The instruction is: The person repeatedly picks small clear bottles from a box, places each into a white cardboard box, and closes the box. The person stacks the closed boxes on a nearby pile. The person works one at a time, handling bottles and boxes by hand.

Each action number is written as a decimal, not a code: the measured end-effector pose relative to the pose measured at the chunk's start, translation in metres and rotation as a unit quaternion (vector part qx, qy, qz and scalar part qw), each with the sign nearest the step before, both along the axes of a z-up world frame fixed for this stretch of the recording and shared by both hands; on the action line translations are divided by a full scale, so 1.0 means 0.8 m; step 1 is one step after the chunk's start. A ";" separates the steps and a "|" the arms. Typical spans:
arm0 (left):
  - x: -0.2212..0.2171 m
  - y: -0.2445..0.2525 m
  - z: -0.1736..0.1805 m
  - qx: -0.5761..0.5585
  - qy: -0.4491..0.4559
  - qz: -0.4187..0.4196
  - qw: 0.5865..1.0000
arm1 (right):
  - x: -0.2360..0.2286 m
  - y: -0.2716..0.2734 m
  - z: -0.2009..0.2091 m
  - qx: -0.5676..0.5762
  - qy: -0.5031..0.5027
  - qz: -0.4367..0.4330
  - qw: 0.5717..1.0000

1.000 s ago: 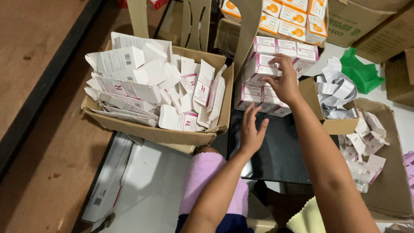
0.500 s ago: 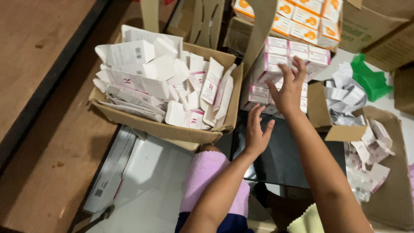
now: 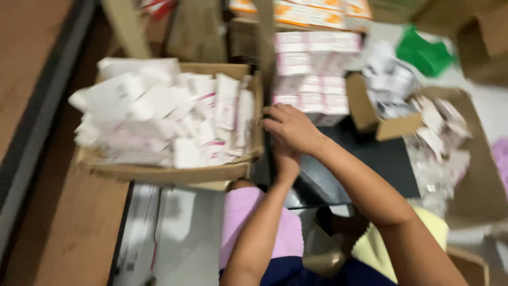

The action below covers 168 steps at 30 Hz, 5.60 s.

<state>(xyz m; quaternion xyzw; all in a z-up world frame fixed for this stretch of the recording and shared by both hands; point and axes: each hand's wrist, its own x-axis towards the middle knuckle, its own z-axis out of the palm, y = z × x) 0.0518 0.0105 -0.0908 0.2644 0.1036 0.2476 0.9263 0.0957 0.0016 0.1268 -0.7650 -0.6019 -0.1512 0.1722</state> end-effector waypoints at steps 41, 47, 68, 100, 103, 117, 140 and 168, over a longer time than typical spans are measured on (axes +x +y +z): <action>0.113 -0.407 0.014 0.798 -0.143 -0.231 0.539 | 0.115 -0.740 -0.487 0.445 0.704 -0.359 0.421; 0.102 -0.397 -0.013 0.792 -0.163 -0.226 0.543 | 0.078 -0.721 -0.341 0.227 0.674 -0.036 0.702; 0.102 -0.397 -0.004 0.797 -0.061 -0.218 0.560 | 0.314 -0.857 -0.609 -0.172 0.081 -0.646 0.740; -0.052 0.027 0.145 0.912 0.105 0.039 0.394 | -0.004 -0.364 -0.107 0.551 0.480 -0.212 0.648; -0.071 0.006 0.152 0.842 0.098 0.143 0.511 | -0.018 -0.317 -0.099 0.488 0.502 -0.246 0.671; -0.074 -0.059 0.125 0.597 0.079 -0.098 0.793 | -0.098 -0.265 -0.124 0.427 0.453 -0.135 0.771; -0.068 -0.048 0.111 0.694 0.023 -0.180 0.696 | -0.086 -0.304 -0.068 0.350 0.431 -0.217 0.803; -0.078 -0.074 0.133 0.748 -0.090 -0.042 0.656 | -0.040 -0.312 -0.207 0.357 0.821 -0.268 0.358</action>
